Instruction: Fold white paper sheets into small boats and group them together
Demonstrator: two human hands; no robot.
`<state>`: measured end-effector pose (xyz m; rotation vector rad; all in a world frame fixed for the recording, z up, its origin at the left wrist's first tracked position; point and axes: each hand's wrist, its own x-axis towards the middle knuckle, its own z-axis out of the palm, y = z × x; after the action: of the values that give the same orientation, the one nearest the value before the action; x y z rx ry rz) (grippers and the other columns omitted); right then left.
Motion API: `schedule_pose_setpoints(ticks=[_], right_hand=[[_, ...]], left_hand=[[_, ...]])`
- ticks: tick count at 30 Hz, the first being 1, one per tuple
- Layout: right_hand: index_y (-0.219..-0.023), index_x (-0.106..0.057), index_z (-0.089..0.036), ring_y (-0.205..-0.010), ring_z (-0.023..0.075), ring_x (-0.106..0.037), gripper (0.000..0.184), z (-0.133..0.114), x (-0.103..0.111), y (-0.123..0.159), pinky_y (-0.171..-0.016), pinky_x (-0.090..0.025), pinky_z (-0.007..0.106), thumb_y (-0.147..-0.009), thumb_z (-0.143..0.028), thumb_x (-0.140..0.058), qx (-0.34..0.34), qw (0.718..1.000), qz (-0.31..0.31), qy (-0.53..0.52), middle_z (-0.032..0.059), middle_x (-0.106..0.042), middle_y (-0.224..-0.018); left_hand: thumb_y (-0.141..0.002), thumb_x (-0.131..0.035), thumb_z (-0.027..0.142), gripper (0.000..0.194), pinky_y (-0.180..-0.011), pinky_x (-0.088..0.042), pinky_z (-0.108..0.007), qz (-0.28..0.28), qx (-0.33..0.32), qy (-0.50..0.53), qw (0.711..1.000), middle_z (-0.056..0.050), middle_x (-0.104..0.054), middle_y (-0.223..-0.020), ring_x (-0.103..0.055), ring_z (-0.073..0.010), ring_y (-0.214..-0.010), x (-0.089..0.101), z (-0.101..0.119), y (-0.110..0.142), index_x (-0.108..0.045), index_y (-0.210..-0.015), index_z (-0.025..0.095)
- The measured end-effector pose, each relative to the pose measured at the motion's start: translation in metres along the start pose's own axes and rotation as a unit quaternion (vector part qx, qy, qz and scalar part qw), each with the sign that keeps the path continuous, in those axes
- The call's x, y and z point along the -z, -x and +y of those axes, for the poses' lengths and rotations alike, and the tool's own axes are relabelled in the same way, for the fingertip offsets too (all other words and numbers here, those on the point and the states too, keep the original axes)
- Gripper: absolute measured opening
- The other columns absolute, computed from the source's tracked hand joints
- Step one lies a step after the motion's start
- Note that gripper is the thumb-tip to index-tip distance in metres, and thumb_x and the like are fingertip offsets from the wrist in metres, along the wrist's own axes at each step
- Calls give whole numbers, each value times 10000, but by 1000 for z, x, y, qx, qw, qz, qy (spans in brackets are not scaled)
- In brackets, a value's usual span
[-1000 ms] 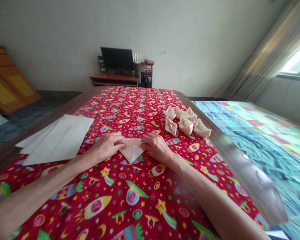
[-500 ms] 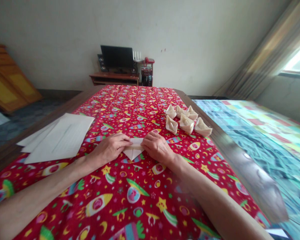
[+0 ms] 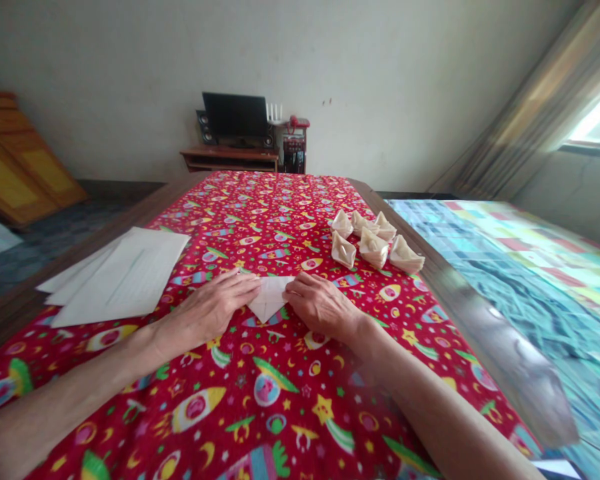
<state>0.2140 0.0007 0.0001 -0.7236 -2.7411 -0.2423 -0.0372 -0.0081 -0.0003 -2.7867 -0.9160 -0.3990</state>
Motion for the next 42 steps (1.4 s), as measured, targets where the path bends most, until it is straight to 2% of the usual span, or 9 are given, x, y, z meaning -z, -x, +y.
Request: schedule_pose_setpoints(ticks=[5, 11, 15, 19, 23, 28, 31, 35, 42], right_hand=[[-939, -610, -149, -913, 194, -532, 247, -2, 0, 2, -791, -478, 331, -949, -180, -366, 4, 1000, 19, -8, 113, -631, -984], [-989, -611, -143, -937, 202, -539, 239, 1, -6, 4, -797, -486, 335, -947, -188, -381, 3, 999, 37, -5, 115, -637, -1030], [-1026, -603, -131, -947, 208, -533, 256, 1, -5, 5, -803, -488, 342, -950, -181, -364, 13, 999, 29, -6, 121, -638, -1049], [-996, -606, -134, -947, 212, -539, 251, 0, -3, 4, -805, -485, 347, -946, -172, -363, 19, 1000, 20, -7, 123, -644, -1025], [-959, -610, -147, -940, 211, -548, 242, -1, -3, 3, -797, -483, 347, -946, -186, -372, 16, 1000, 23, -13, 128, -649, -985], [-930, -611, -145, -930, 213, -544, 242, -2, -3, 2, -794, -480, 344, -944, -184, -372, 12, 1000, 25, -14, 128, -648, -970], [-905, -613, -154, -920, 209, -539, 243, -3, -3, 2, -794, -476, 342, -941, -186, -374, 8, 1000, 25, -17, 121, -644, -935], [-878, -617, -157, -885, 205, -535, 264, -4, -2, 1, -783, -469, 336, -942, -192, -363, 4, 1000, 19, -16, 107, -635, -867], [-915, -633, -180, -812, 181, -554, 249, -7, 3, 2, -752, -448, 314, -942, -227, -390, -3, 999, 31, -14, 93, -652, -853]], left_hand=[[-839, -394, 48, 422, -1077, -365, -387, 46, 28, 52, 997, -119, -554, -1290, -457, -197, -1236, -14, -5, 6, -536, -1234, 96], [-866, -463, 81, 248, -916, -502, -319, 111, 49, 93, 988, -79, -647, -1097, -565, -179, -1055, -18, -23, 5, -663, -995, 151], [-877, -481, 102, 223, -885, -500, -327, 59, 24, 39, 997, -78, -642, -1097, -552, -192, -1038, -5, -26, 7, -651, -1013, 149], [-879, -473, 122, 264, -973, -432, -385, -1, 2, -18, 1000, -63, -640, -1150, -539, -207, -1099, 1, -27, 12, -618, -1095, 164], [-834, -444, 96, 382, -1062, -324, -457, -20, 32, -47, 998, -89, -561, -1295, -450, -249, -1248, 1, -28, 20, -581, -1188, 145], [-787, -335, -15, 577, -1121, -246, -460, 28, 99, -74, 992, -120, -371, -1448, -304, -246, -1355, 14, -10, 16, -424, -1347, 91], [-865, -313, 49, 553, -1138, -233, -440, 70, 59, -51, 995, -96, -292, -1491, -226, -224, -1388, 18, 13, 7, -313, -1414, 123], [-947, -362, 305, 507, -1120, -275, -408, 5, 10, 26, 1000, -105, -325, -1475, -258, -225, -1376, 4, 36, 2, -288, -1422, 143], [-962, -345, 334, 472, -1129, -241, -392, -18, 11, 53, 998, -113, -350, -1460, -258, -213, -1376, -9, 35, 4, -341, -1394, 144]])
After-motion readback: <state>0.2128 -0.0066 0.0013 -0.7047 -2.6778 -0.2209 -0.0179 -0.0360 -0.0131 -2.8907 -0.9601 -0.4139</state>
